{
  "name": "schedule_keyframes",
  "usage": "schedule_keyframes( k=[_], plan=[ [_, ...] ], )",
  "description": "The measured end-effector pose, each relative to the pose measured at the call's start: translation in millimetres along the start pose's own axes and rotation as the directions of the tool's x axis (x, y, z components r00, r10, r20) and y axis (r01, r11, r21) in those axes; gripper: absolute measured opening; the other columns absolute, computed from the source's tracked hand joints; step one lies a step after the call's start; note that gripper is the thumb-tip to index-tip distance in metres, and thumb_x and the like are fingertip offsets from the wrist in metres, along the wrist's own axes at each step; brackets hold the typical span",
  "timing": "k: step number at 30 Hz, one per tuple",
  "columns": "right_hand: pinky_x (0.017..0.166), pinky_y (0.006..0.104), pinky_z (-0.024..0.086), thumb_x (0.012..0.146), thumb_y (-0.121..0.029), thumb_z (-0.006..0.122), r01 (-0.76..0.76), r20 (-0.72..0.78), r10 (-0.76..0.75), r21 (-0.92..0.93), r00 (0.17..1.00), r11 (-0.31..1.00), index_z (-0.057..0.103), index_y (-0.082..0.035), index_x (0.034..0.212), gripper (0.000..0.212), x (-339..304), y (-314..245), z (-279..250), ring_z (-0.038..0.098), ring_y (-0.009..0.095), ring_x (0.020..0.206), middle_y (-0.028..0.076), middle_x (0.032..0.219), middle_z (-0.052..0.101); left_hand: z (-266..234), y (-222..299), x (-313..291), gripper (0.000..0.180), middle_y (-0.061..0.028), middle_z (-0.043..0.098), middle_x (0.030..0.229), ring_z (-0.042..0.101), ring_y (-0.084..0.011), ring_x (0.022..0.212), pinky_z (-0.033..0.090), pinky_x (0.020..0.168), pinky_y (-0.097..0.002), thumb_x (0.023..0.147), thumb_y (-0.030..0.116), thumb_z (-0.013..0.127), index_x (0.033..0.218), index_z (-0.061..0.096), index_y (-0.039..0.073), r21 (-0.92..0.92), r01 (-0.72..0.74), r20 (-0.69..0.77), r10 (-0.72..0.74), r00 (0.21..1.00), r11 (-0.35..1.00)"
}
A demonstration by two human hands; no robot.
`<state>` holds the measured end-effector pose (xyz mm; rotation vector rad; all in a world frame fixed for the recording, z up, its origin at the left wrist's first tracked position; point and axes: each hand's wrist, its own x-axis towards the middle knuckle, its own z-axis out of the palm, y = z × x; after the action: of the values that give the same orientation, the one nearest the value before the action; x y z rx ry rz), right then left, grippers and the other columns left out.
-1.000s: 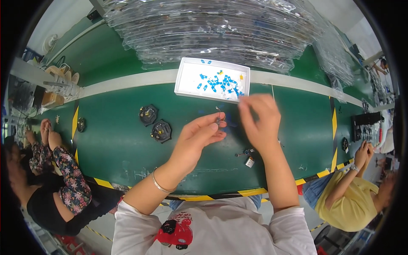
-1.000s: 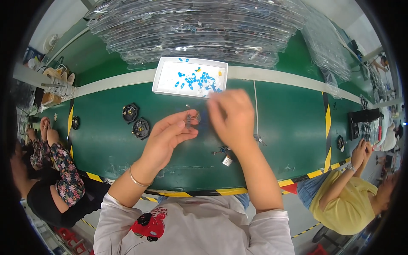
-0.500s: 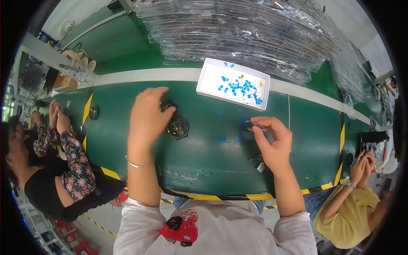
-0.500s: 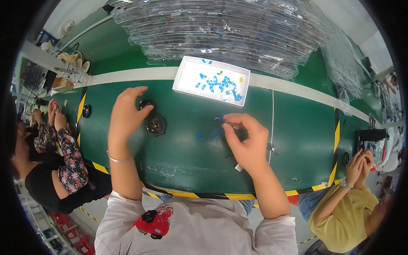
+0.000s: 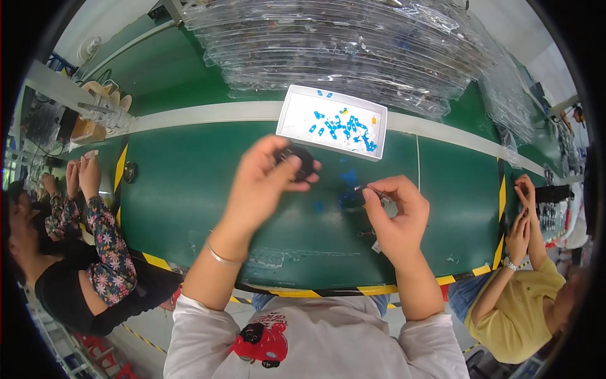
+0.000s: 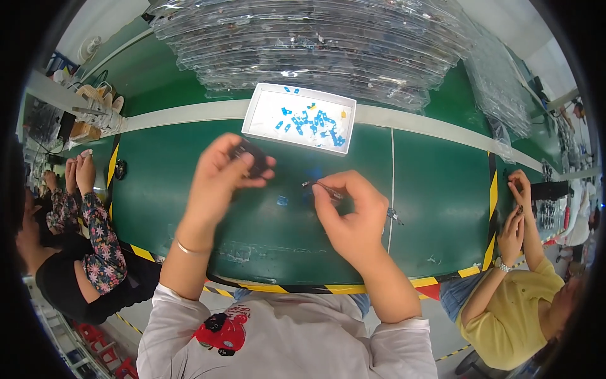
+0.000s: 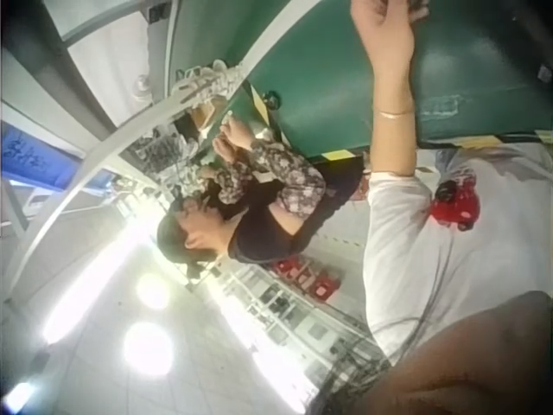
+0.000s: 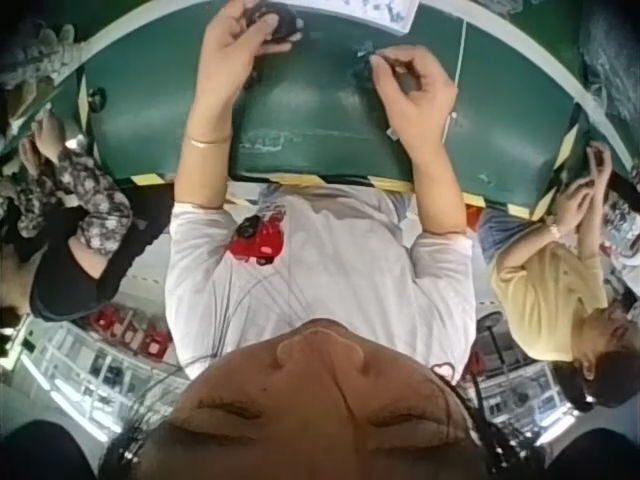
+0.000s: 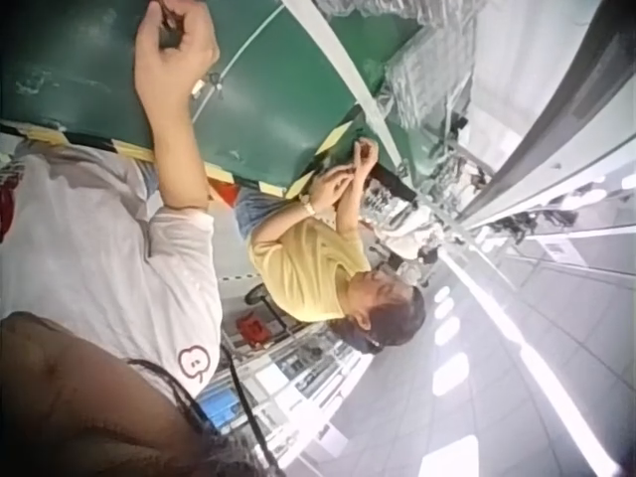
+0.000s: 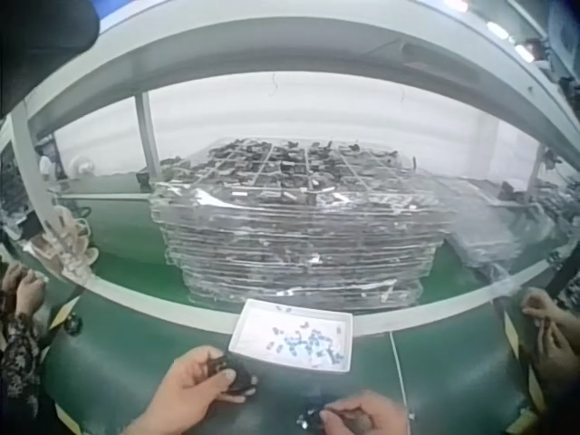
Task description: The person assembles electronic components by hand, placing circuit boards and wires into a housing on an assembly line.
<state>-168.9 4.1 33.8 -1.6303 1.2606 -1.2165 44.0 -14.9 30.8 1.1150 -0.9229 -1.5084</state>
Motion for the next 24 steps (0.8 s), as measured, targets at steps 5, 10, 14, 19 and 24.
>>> schedule_keyframes(
  k=[5,10,14,19,24],
  plan=[
    [0.064,0.0239,0.047,0.074,0.006,0.065,0.093,-0.035,-0.097,-0.118,0.995,0.989,0.058,0.001,0.078,0.009,-4.0,-7.6,3.4,0.059,0.012,0.069,0.006,0.077,0.062,37.8,-26.4,-21.0,0.024,-0.0142,0.062,0.108,0.065,-0.0198,0.093,0.057,0.075,-0.0289,0.092,0.001,0.047,0.116,0.049,0.001,-0.034,0.050,0.156,-0.045,0.987,0.998],
    [0.060,0.0280,0.049,0.065,0.007,0.065,0.361,-0.012,-0.387,-0.338,0.922,0.869,0.057,-0.001,0.076,0.015,0.4,-4.5,12.1,0.062,0.023,0.067,0.011,0.077,0.062,44.4,-36.8,-27.8,0.030,-0.0130,0.059,0.113,0.059,-0.0174,0.102,0.055,0.081,-0.0290,0.090,-0.008,0.046,0.119,0.050,-0.002,-0.057,-0.058,0.158,0.067,0.985,0.997],
    [0.057,0.0303,0.050,0.064,0.007,0.065,0.397,0.013,-0.429,-0.405,0.903,0.823,0.056,-0.001,0.076,0.017,0.7,-3.5,16.0,0.063,0.024,0.068,0.012,0.076,0.063,47.3,-42.2,-29.9,0.032,-0.0124,0.059,0.115,0.059,-0.0165,0.102,0.051,0.087,-0.0289,0.089,-0.010,0.047,0.119,0.051,-0.004,0.030,-0.212,0.143,0.206,0.968,0.977],
    [0.055,0.0298,0.050,0.063,0.008,0.066,0.429,0.039,-0.457,-0.424,0.888,0.797,0.055,-0.001,0.076,0.019,-0.8,-1.8,17.8,0.061,0.025,0.066,0.011,0.075,0.062,44.2,-42.6,-30.6,0.033,-0.0128,0.059,0.116,0.059,-0.0165,0.104,0.049,0.089,-0.0283,0.088,-0.012,0.048,0.119,0.052,-0.004,0.099,-0.221,0.165,0.203,0.965,0.970],
    [0.055,0.0304,0.050,0.062,0.009,0.066,0.441,0.054,-0.464,-0.425,0.884,0.791,0.055,-0.001,0.076,0.020,-1.2,-0.7,18.6,0.060,0.025,0.067,0.011,0.076,0.062,44.1,-39.5,-31.2,0.033,-0.0133,0.061,0.115,0.060,-0.0169,0.103,0.049,0.087,-0.0276,0.087,-0.011,0.048,0.119,0.053,-0.004,0.180,-0.231,0.155,0.204,0.967,0.956]
  ],
)
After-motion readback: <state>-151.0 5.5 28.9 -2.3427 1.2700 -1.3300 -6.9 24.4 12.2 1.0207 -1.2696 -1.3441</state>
